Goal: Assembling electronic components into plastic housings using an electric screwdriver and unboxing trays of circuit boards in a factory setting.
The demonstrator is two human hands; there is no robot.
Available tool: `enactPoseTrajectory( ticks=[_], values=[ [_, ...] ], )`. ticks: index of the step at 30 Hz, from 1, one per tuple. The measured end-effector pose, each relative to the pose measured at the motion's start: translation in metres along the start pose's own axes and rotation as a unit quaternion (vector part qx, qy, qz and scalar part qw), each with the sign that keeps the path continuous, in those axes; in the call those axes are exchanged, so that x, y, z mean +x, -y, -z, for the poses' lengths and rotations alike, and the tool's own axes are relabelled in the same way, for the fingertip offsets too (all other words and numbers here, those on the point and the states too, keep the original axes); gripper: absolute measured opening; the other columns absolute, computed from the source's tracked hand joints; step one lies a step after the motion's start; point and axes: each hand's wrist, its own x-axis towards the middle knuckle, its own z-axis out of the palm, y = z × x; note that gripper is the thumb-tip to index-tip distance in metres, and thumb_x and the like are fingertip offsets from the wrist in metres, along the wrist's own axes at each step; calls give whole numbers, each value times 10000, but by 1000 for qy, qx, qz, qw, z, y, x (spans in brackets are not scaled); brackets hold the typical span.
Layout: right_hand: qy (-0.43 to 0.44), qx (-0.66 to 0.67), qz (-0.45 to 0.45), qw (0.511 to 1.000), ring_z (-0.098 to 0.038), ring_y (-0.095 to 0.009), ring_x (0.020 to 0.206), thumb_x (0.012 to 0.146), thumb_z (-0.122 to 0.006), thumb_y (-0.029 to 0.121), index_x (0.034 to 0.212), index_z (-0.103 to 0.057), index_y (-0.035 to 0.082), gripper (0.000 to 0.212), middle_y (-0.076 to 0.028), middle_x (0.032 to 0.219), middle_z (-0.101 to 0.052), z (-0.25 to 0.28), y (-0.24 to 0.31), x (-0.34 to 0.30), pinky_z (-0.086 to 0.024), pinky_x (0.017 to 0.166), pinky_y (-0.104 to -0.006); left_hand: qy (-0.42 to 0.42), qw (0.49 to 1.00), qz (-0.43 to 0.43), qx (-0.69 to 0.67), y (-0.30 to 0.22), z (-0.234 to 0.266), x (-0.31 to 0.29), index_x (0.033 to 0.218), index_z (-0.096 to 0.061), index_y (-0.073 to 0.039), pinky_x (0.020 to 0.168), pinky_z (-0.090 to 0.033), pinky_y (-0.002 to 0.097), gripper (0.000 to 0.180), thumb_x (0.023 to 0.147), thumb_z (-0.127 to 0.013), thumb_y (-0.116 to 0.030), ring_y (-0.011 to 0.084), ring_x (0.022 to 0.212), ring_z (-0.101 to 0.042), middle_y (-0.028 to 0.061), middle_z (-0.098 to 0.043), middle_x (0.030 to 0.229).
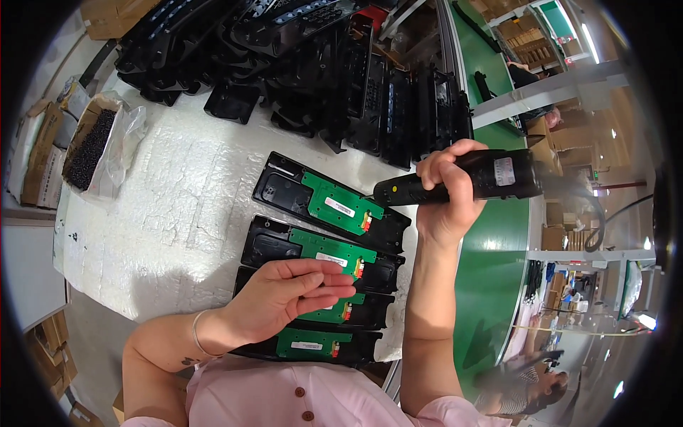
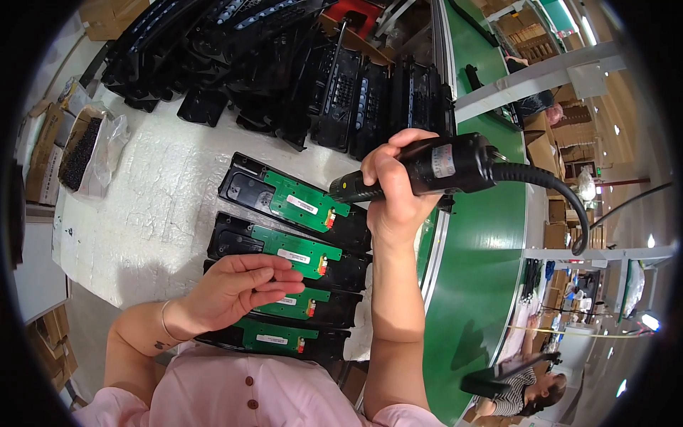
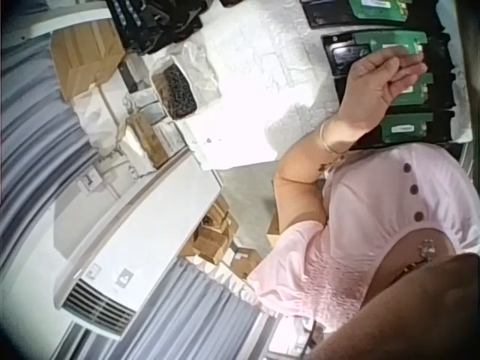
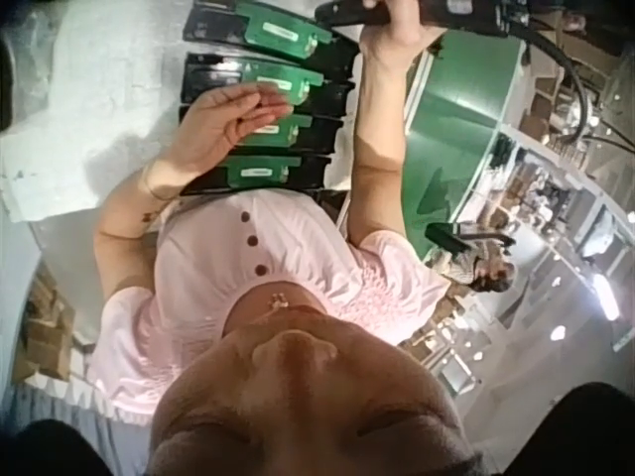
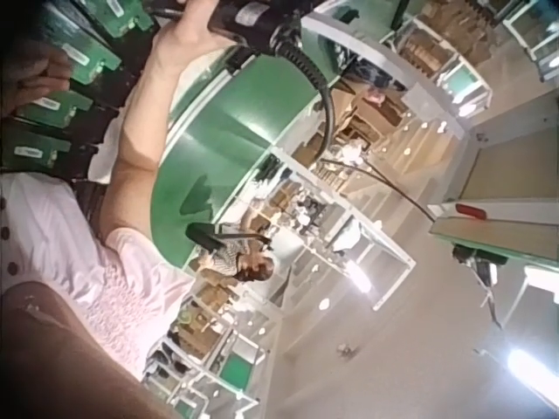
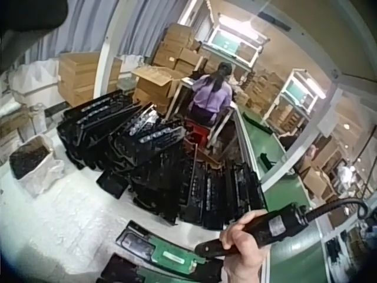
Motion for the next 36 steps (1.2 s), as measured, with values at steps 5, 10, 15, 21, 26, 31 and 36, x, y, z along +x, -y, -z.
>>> enactPoseTrajectory(
  ticks=[5, 10, 15, 21, 26, 31, 36],
  values=[
    [1, 2, -9, 1000, -380, -131, 473, 681, -478, 14, 852, -465, 23, 172, -37, 576, -419, -2, -3, 1, -351, 505, -276, 2, 1000, 8, 14, 3, 5, -2, 1083, -492, 2, 791, -485, 262, 225, 879, -458, -87, 224, 943, -574, 130, -571, 1001],
    [19, 13, -33, 999, -383, -129, 477, 679, -477, 8, 819, -449, 28, 144, -41, 575, -419, 0, -7, 5, -352, 509, -278, 18, 1000, 0, 23, 4, 11, -1, 985, -535, -9, 722, -503, 238, 159, 849, -525, -91, 174, 809, -607, 94, -600, 881],
    [40, 4, -42, 998, -384, -127, 470, 677, -478, 8, 795, -441, 26, 125, -42, 562, -410, -2, -10, 8, -351, 504, -277, -22, 999, -35, -20, 6, 10, 2, 909, -575, -3, 700, -499, 222, 123, 849, -527, -100, 146, 785, -593, 80, -598, 871],
    [37, 34, -34, 998, -448, -135, 467, 645, -513, -48, 807, -448, 1, 182, -58, 595, -453, -3, -5, 6, -392, 479, -264, 10, 997, -40, -67, 4, 12, 1, 948, -563, -18, 700, -496, 215, 137, 862, -506, -108, 134, 784, -586, 66, -592, 880],
    [113, 188, 26, 975, -415, -106, 413, 684, -598, 66, 886, -417, 103, 274, 16, 544, -453, -21, 60, -28, -316, 437, -231, 6, 996, -38, -86, 2, 14, 2, 943, -563, -35, 669, -486, 199, 153, 872, -495, -152, 117, 755, -580, 47, -589, 854],
    [146, 201, 52, 967, -441, -41, 374, 638, -603, -33, 785, -363, 100, 311, 43, 495, -472, -31, 90, -51, -345, 419, -155, 10, 995, -45, -91, 3, 16, 3, 922, -567, -44, 639, -475, 192, 158, 874, -495, -177, 109, 729, -577, 39, -589, 846],
    [205, 191, 55, 958, -477, -44, 390, 650, -638, -4, 760, -359, 113, 322, 34, 488, -479, -27, 92, -52, -392, 430, -151, 21, 996, -47, -77, 3, 14, 1, 901, -569, -44, 640, -475, 201, 156, 873, -498, -180, 108, 728, -576, 39, -590, 824]
  ],
)
